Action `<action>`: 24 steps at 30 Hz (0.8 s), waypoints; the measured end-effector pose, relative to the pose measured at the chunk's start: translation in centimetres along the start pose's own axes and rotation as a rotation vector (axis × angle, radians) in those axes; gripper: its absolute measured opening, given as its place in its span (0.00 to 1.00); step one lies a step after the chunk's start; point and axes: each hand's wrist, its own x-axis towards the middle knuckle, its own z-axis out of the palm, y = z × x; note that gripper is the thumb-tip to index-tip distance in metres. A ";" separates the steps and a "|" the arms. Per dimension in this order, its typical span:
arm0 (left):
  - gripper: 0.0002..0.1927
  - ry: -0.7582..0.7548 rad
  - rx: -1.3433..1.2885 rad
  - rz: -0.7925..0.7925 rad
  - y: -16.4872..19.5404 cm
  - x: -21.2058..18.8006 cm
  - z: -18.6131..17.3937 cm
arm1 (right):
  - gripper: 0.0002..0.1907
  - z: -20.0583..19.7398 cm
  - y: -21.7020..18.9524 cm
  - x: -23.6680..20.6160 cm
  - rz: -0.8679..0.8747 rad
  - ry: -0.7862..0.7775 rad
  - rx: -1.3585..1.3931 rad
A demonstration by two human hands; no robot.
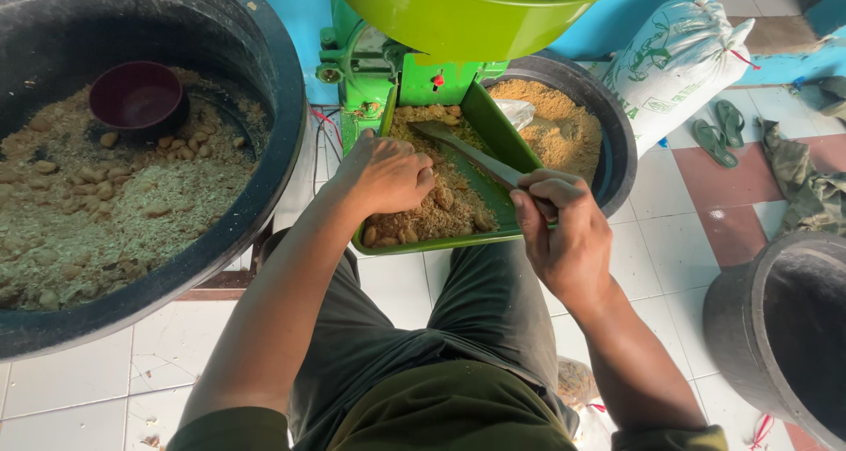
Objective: The person sits on the floor operating a green grinding machine, guiding roasted peanuts from the discharge tray with a wooden scoop and by hand. They repeatedly push material into the machine outlet, scoop the ground peanut meal from the tray, and transfer it into a large black basin, at one point using a bowl to pour peanuts into the machine hopper.
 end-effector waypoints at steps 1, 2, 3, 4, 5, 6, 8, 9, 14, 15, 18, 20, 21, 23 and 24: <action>0.15 0.011 -0.001 0.004 0.0 0.0 0.0 | 0.15 0.1 -0.2 -0.2 -0.010 0.032 -0.010; 0.15 0.021 -0.002 0.009 0.0 0.0 0.1 | 0.15 0.2 -0.4 -0.3 -0.017 0.064 -0.021; 0.15 0.035 -0.004 0.014 -0.1 0.0 0.2 | 0.15 0.4 -0.6 -0.4 -0.035 0.060 -0.044; 0.15 0.048 -0.008 0.015 -0.1 0.0 0.2 | 0.16 0.5 -0.8 -0.4 -0.056 0.056 -0.068; 0.14 0.057 -0.012 0.016 -0.1 0.0 0.3 | 0.16 0.6 -1.0 -0.5 -0.073 0.050 -0.090; 0.14 0.062 -0.017 0.018 -0.2 -0.1 0.3 | 0.16 0.7 -1.2 -0.5 -0.063 0.038 -0.055; 0.15 0.049 -0.023 0.020 -0.2 -0.1 0.4 | 0.15 0.8 -1.5 -0.5 -0.045 0.017 0.015; 0.15 0.046 -0.022 0.021 -0.2 -0.1 0.3 | 0.15 0.8 -1.6 -0.4 -0.021 0.049 0.028; 0.14 0.073 -0.058 0.002 -0.1 0.0 0.1 | 0.14 1.6 -1.4 -0.3 -0.029 0.016 0.025; 0.14 0.065 -0.052 -0.002 0.0 -0.1 0.0 | 0.14 1.9 -1.3 -0.3 -0.006 0.019 0.017; 0.14 -0.042 -0.028 -0.037 0.0 -0.1 0.0 | 0.13 2.6 -0.9 -0.7 0.001 0.071 -0.002; 0.13 0.094 -0.087 0.019 -0.2 -0.1 0.1 | 0.13 2.7 -0.8 -1.1 0.020 0.094 -0.008; 0.13 0.162 -0.117 0.051 -0.2 -0.1 0.1 | 0.14 2.6 -0.8 -1.3 0.037 0.103 0.038; 0.13 0.097 -0.102 0.022 -0.4 -0.1 0.2 | 0.15 2.1 -0.7 -1.6 0.061 0.134 0.121; 0.13 0.064 -0.095 0.003 -0.4 -0.1 0.3 | 0.14 1.8 -0.7 -1.7 0.063 0.127 0.089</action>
